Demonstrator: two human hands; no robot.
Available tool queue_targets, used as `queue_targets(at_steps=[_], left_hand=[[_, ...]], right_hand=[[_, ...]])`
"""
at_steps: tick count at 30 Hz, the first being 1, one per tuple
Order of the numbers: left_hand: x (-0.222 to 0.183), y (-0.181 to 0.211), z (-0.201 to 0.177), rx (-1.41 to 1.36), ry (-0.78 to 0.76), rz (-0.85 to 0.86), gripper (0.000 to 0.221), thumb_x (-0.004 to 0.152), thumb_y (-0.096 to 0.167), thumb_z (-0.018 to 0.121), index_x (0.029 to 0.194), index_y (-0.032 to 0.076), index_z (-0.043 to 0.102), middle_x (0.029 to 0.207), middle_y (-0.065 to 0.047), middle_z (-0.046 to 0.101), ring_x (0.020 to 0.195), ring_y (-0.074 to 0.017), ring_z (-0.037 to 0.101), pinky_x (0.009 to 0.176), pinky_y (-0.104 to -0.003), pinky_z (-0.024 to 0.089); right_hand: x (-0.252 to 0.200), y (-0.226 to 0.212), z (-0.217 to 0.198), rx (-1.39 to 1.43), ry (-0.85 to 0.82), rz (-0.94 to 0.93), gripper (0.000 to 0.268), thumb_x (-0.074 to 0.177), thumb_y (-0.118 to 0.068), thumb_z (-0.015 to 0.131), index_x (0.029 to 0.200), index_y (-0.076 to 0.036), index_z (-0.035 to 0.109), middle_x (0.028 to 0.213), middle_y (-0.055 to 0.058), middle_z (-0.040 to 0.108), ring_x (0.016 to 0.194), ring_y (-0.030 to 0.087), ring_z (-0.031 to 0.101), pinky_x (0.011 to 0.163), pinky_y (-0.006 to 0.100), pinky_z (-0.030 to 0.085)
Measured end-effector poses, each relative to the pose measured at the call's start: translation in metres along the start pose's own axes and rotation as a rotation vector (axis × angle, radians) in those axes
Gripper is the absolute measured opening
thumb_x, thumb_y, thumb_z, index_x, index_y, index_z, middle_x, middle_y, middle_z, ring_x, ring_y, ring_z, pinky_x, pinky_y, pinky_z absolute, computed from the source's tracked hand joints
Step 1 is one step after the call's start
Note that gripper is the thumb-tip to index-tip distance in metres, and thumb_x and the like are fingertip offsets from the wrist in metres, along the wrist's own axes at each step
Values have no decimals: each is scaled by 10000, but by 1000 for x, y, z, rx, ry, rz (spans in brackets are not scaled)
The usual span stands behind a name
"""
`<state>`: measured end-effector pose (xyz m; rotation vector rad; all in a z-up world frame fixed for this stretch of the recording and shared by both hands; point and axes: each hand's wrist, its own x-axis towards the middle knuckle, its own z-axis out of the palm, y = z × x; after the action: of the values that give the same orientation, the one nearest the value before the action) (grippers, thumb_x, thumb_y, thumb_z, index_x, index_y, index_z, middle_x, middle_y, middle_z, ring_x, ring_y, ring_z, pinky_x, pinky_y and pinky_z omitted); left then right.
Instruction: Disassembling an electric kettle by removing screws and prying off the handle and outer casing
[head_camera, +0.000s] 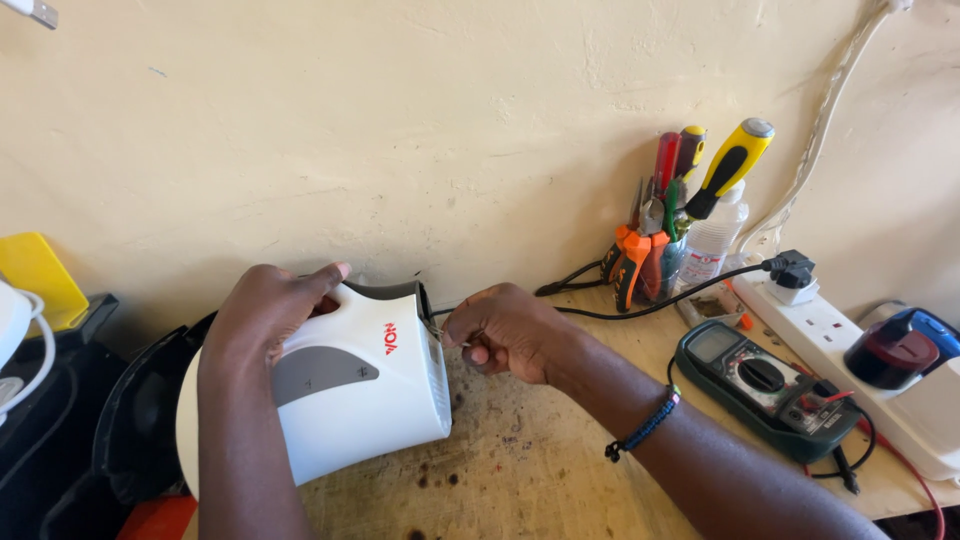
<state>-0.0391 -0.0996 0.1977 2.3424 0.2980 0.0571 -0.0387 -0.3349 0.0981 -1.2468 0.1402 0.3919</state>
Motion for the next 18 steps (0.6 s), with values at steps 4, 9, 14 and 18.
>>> queue_targets(at_steps=[4, 9, 14, 18], left_hand=[[-2, 2, 1, 9, 11, -12, 449, 933, 422, 758, 853, -5, 868, 966, -263, 800, 951, -455, 777, 911, -549, 550], [1, -2, 0, 13, 22, 15, 466, 950, 425, 754, 840, -14, 865, 956, -272, 785, 921, -470, 766, 874, -549, 539], [3, -3, 1, 19, 25, 17, 452, 948, 418, 741, 817, 4, 869, 925, -250, 791, 887, -454, 768, 843, -545, 543], [3, -4, -1, 25, 41, 26, 419, 963, 387, 710, 816, 32, 878, 897, -228, 791, 867, -443, 770, 818, -528, 529]], right_hand=[[0, 7, -1, 20, -22, 12, 150, 755, 93, 792, 844, 34, 687, 670, 94, 473, 493, 146, 542, 436, 215, 307], [-2, 2, 7, 25, 11, 15, 194, 727, 87, 838, 806, 24, 672, 649, 70, 440, 466, 121, 489, 426, 206, 285], [-8, 2, 17, 77, 71, 15, 178, 731, 81, 808, 802, 12, 661, 645, 81, 455, 456, 122, 475, 423, 210, 268], [-17, 5, 32, 224, 160, 5, 189, 738, 72, 792, 779, -15, 629, 634, 87, 440, 437, 139, 443, 422, 228, 267]])
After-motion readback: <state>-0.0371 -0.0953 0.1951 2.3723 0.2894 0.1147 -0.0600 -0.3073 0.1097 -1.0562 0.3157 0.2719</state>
